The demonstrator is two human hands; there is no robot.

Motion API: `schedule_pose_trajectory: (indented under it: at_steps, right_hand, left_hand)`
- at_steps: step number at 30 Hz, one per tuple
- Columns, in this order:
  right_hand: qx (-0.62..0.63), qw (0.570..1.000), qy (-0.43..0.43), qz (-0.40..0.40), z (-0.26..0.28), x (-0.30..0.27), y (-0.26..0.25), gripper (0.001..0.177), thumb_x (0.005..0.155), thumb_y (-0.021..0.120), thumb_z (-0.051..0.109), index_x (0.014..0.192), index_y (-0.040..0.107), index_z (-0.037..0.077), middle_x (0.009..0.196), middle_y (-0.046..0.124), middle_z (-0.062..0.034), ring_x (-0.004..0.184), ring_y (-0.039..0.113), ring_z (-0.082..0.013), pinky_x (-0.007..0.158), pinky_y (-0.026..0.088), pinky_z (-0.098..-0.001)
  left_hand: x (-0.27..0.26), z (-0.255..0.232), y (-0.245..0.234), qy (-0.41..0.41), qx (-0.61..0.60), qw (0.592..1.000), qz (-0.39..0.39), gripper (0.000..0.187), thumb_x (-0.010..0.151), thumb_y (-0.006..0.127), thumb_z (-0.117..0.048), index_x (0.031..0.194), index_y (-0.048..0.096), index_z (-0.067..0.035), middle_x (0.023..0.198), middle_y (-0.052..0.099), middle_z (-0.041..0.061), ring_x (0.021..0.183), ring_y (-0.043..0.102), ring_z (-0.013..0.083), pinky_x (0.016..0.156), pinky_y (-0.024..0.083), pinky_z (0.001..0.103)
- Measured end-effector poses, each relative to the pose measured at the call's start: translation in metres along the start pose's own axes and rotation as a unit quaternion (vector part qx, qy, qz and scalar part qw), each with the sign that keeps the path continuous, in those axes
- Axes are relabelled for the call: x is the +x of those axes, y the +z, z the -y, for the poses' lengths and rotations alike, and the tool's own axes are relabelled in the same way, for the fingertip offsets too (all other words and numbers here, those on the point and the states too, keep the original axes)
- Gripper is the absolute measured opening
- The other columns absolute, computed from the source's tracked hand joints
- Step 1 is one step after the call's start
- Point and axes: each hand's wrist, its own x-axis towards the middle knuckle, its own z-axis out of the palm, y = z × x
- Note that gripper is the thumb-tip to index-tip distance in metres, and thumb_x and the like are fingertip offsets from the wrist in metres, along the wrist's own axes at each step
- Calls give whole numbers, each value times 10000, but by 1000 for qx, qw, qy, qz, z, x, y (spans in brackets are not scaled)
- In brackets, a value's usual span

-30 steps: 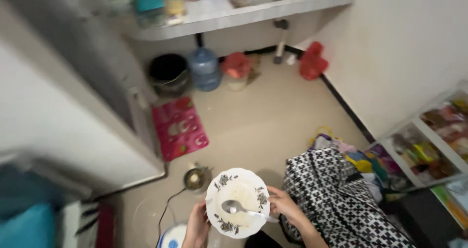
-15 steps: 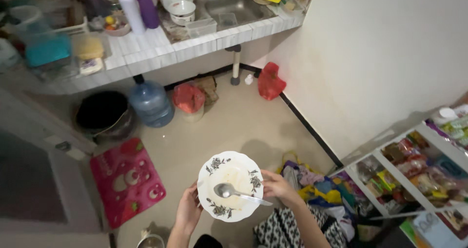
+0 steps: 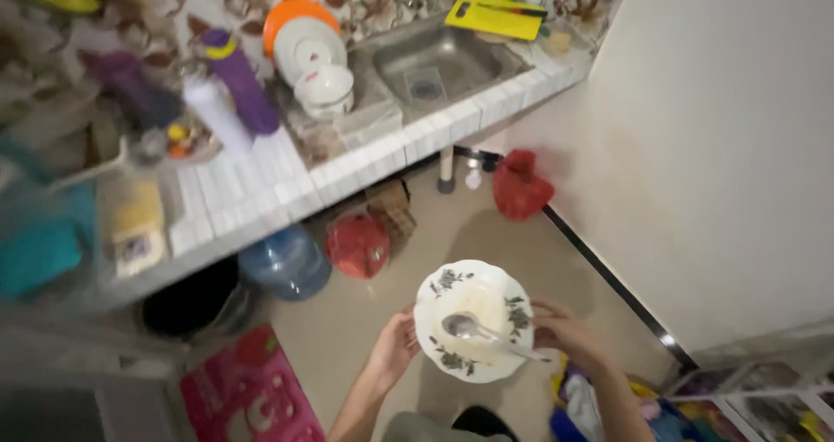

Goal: The person picks up trash from the floor and puts it into a bin, moves water bottles and a cutting board, then washes a plate and the cutting board in a sink using a sponge.

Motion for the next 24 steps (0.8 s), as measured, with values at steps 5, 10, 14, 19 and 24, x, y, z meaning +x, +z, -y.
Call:
schedule_pose_trajectory:
  at_steps: [5,10,14,19,24]
  right_hand:
    - [40,999,-19,-21,99,107,-44,507,915,639,137,1397,579,-8,1090,722,-211,837,725,-271,802,600,-402]
    - [-19,999,-49,13,219,225,-78,460,951,605,183,1366,601,-14,1139,742,-163,920,738,-247,843,604,-382]
    - [-37,997,-63,16,314,314,-94,455,949,606,156,1367,594,-24,1151,737,-149,929,746,-235,842,613,-384]
    - [3,998,-66,21,394,431,-105,440,931,630,92,1343,607,-58,1085,745,-178,868,746,-243,756,611,-354]
    - [44,996,-73,-20,423,543,-110,429,905,643,38,1312,608,-96,994,733,-156,761,717,-201,647,584,-308]
  left_hand:
    - [160,-84,40,-21,8,999,25,519,940,459,-320,1408,569,-123,1214,705,-19,1111,610,126,989,434,331]
    - [344,-122,35,96,-51,985,130,350,1144,556,-263,1047,319,-25,1220,586,79,1185,573,247,1064,440,442]
    - [433,-180,81,53,-37,998,-24,614,948,535,-323,1497,517,-49,1343,632,39,1209,562,188,1055,411,362]
    - [516,-269,122,143,-38,985,-94,683,919,525,-327,1544,376,-95,1462,564,55,1280,558,272,1110,423,401]
    - [643,-327,101,191,67,960,-195,589,963,572,-370,1454,518,-50,1480,542,129,1274,568,269,1055,480,412]
